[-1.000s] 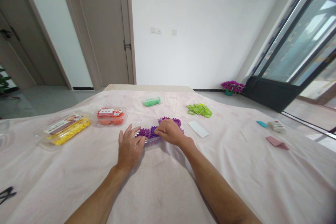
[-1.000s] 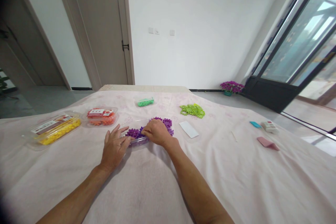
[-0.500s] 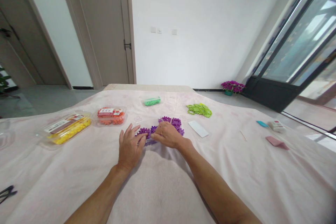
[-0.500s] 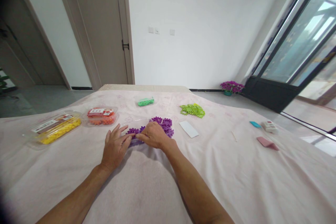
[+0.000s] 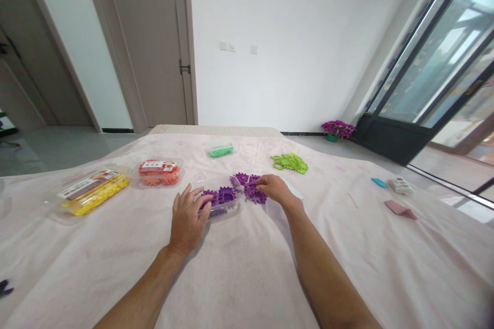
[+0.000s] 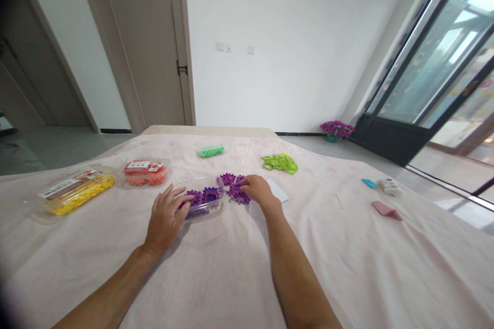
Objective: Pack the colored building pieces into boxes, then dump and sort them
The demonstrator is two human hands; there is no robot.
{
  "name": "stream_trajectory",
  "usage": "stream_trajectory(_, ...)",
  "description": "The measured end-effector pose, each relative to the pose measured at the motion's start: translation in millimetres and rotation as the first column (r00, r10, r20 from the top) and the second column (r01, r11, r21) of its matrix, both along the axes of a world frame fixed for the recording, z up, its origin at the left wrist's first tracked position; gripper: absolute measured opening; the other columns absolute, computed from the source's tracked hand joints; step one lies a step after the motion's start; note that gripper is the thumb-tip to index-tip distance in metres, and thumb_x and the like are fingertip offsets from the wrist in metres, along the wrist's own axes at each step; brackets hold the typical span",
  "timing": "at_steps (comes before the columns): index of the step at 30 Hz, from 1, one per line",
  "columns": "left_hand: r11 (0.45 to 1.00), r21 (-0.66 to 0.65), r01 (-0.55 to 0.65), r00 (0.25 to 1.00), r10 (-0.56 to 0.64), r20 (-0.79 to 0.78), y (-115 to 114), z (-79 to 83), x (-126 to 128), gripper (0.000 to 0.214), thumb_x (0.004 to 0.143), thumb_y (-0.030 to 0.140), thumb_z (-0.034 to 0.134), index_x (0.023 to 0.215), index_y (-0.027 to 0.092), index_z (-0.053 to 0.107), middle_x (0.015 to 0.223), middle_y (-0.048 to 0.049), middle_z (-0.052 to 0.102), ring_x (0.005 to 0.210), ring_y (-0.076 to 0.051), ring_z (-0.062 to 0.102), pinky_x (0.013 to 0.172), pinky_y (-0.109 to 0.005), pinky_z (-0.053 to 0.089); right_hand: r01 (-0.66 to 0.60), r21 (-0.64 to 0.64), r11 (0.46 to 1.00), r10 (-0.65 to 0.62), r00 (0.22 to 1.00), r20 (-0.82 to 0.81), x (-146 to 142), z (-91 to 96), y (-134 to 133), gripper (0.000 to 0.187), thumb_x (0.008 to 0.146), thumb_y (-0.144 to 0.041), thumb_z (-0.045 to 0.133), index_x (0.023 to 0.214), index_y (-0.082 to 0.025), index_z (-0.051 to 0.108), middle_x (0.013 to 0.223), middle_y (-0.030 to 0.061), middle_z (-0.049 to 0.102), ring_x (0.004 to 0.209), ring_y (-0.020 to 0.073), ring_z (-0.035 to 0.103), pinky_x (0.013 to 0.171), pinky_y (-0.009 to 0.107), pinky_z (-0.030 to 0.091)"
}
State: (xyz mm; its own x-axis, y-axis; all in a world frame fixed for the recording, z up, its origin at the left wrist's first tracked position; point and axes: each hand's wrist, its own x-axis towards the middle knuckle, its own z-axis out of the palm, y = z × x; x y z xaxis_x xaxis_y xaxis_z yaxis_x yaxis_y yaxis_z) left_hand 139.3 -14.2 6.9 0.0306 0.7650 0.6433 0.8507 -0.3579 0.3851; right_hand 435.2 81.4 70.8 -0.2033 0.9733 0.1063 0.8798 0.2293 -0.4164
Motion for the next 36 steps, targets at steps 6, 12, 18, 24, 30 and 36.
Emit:
stream_trajectory(6, 0.999, 0.034, 0.027, 0.999, -0.028, 0.025, 4, -3.8, -2, 0.028, 0.099, 0.035, 0.049, 0.114, 0.027, 0.072, 0.131, -0.0084, 0.066, 0.145, -0.034, 0.041, 0.118, -0.063, 0.034, -0.238, 0.004, 0.971, 0.238, 0.971, -0.023, 1, -5.8, 3, 0.042, 0.067, -0.020, 0.078, 0.109, -0.024, 0.079, 0.107, 0.0036, 0.077, 0.098, 0.0239, 0.068, 0.086, 0.029, 0.049)
stream_trajectory(12, 0.996, 0.064, 0.062, 0.997, -0.065, 0.045, 6, -3.6, -3, 0.026, 0.098, 0.033, 0.051, 0.111, 0.026, 0.073, 0.128, -0.0093, 0.066, 0.143, -0.033, 0.041, 0.118, -0.062, 0.037, -0.207, 0.002, 0.978, 0.207, 0.978, 0.017, -4, -6.3, 1, 0.023, 0.080, -0.018, 0.065, 0.097, -0.022, 0.081, 0.094, 0.0035, 0.078, 0.085, 0.0198, 0.066, 0.077, 0.026, 0.045)
stream_trajectory(18, 0.995, 0.070, 0.078, 0.996, -0.081, 0.037, 6, -4.2, -3, 0.027, 0.100, 0.032, 0.049, 0.111, 0.024, 0.072, 0.127, -0.0102, 0.065, 0.142, -0.032, 0.041, 0.118, -0.063, 0.037, -0.145, 0.081, 0.986, 0.150, 0.987, -0.058, -4, -2.1, 1, 0.022, 0.088, -0.020, 0.056, 0.077, -0.018, 0.075, 0.073, 0.0016, 0.072, 0.068, 0.0157, 0.060, 0.065, 0.025, 0.038)
stream_trajectory(24, 0.996, 0.057, 0.072, 0.995, -0.075, 0.061, 6, -4.6, -2, 0.025, 0.099, 0.032, 0.051, 0.113, 0.025, 0.071, 0.128, -0.0093, 0.065, 0.144, -0.033, 0.040, 0.118, -0.064, 0.036, -0.021, 0.232, 0.972, 0.113, 0.915, -0.388, -22, 7.0, -5, 0.025, 0.087, -0.023, 0.062, 0.109, -0.022, 0.076, 0.098, 0.0031, 0.079, 0.088, 0.0195, 0.070, 0.082, 0.028, 0.049)
stream_trajectory(30, 0.996, 0.041, 0.082, 0.993, -0.085, 0.077, 4, 0.8, -2, 0.021, 0.098, 0.031, 0.051, 0.107, 0.025, 0.069, 0.128, -0.0103, 0.064, 0.143, -0.031, 0.041, 0.120, -0.060, 0.035, -0.307, 0.277, 0.911, 0.385, 0.873, -0.299, -59, 20.8, -28, 0.024, 0.092, -0.019, 0.060, 0.110, -0.024, 0.076, 0.111, 0.0027, 0.078, 0.104, 0.0194, 0.071, 0.096, 0.031, 0.051)
stream_trajectory(36, 0.998, 0.040, 0.058, 0.997, -0.060, 0.046, -4, 7.6, 1, 0.021, 0.096, 0.031, 0.052, 0.091, 0.025, 0.071, 0.127, -0.0100, 0.064, 0.140, -0.033, 0.045, 0.118, -0.063, 0.032, -0.302, 0.263, 0.916, 0.344, 0.929, -0.133, -73, 15.8, -34, 0.027, 0.094, -0.017, 0.060, 0.118, -0.023, 0.073, 0.117, 0.0059, 0.076, 0.107, 0.0208, 0.070, 0.096, 0.032, 0.050)
